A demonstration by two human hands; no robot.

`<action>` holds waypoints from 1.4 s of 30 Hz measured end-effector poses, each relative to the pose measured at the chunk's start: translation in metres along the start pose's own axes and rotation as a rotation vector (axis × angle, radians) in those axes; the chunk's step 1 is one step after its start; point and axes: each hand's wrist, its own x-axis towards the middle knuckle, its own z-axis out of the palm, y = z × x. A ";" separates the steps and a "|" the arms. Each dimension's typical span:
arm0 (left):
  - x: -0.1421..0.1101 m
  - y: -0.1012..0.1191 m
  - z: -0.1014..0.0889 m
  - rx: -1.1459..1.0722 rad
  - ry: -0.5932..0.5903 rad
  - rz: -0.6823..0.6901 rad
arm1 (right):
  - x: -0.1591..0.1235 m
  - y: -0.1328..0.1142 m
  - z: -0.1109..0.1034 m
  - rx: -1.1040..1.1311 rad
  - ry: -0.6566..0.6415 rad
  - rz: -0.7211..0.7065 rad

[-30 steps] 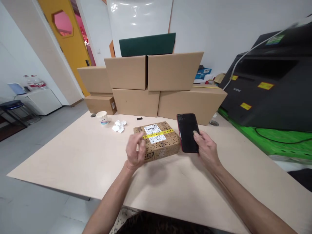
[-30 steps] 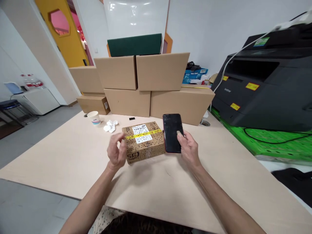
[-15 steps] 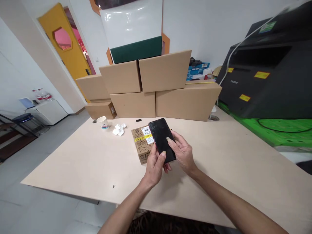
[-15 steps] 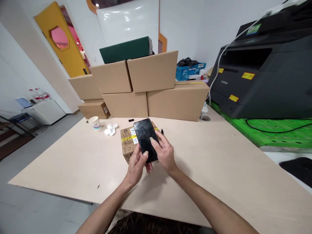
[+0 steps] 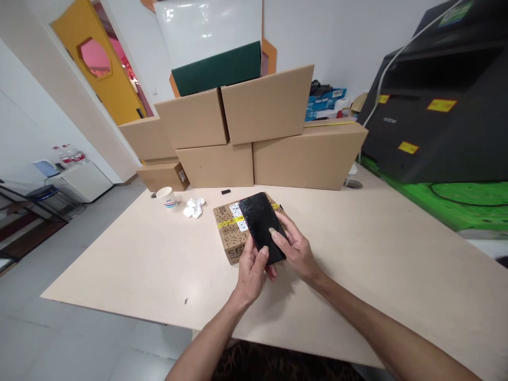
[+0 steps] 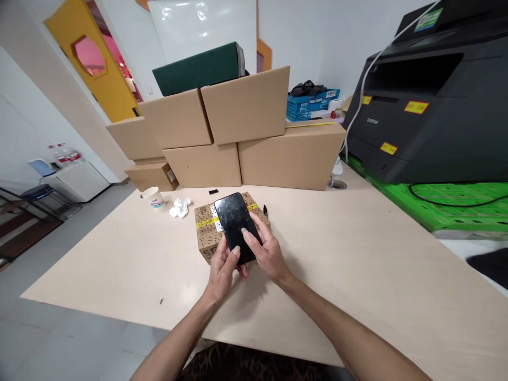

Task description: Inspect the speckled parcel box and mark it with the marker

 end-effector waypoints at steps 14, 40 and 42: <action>0.001 -0.003 -0.007 0.015 -0.039 0.053 | -0.001 -0.002 0.001 0.038 -0.033 0.032; -0.004 -0.010 -0.011 0.062 -0.017 -0.020 | 0.029 0.026 -0.143 -0.212 0.681 0.229; -0.004 -0.012 -0.011 0.063 -0.015 -0.018 | 0.029 0.027 -0.148 -0.234 0.683 0.238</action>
